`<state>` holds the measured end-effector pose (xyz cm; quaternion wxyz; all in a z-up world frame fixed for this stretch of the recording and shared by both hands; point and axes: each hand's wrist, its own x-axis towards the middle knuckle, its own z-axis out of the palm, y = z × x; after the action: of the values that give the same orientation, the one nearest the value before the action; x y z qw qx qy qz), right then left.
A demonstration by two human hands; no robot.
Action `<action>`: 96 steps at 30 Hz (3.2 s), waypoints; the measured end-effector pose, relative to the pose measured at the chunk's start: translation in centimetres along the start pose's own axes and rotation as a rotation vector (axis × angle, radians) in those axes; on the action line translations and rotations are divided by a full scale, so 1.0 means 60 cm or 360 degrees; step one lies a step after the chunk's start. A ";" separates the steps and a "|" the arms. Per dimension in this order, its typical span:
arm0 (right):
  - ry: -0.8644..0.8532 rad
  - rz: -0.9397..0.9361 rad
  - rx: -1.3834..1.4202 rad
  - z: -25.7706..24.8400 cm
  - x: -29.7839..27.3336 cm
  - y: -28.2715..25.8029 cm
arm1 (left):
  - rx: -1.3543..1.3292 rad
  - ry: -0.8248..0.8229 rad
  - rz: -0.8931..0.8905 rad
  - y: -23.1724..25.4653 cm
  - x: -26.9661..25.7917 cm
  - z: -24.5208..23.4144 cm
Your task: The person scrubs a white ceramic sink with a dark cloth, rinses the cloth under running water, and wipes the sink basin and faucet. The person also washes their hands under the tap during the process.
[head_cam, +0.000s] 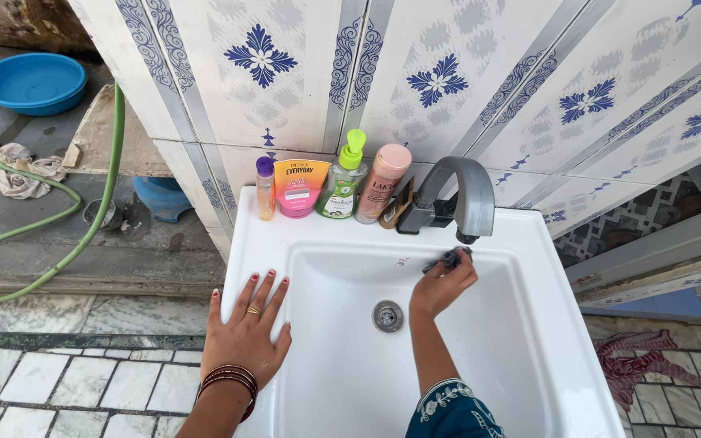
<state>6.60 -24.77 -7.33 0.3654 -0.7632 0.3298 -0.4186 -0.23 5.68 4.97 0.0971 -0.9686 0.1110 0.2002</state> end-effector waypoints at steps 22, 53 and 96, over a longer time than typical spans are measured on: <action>-0.0507 -0.0521 0.0149 0.042 -0.132 -0.075 | 0.0063 0.0059 -0.0067 0.007 -0.001 0.002; -0.0511 -0.0241 -0.0040 -0.024 0.006 -0.010 | 0.0044 0.0222 -0.0099 0.011 0.009 0.027; 0.0024 0.0098 -0.0069 0.015 0.079 0.231 | 0.0123 0.0208 -0.0156 0.018 0.021 0.023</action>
<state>6.72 -35.52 -17.34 0.3589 -0.7573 0.3649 -0.4057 0.10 4.72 3.09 0.1365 -0.9794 0.0773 0.1272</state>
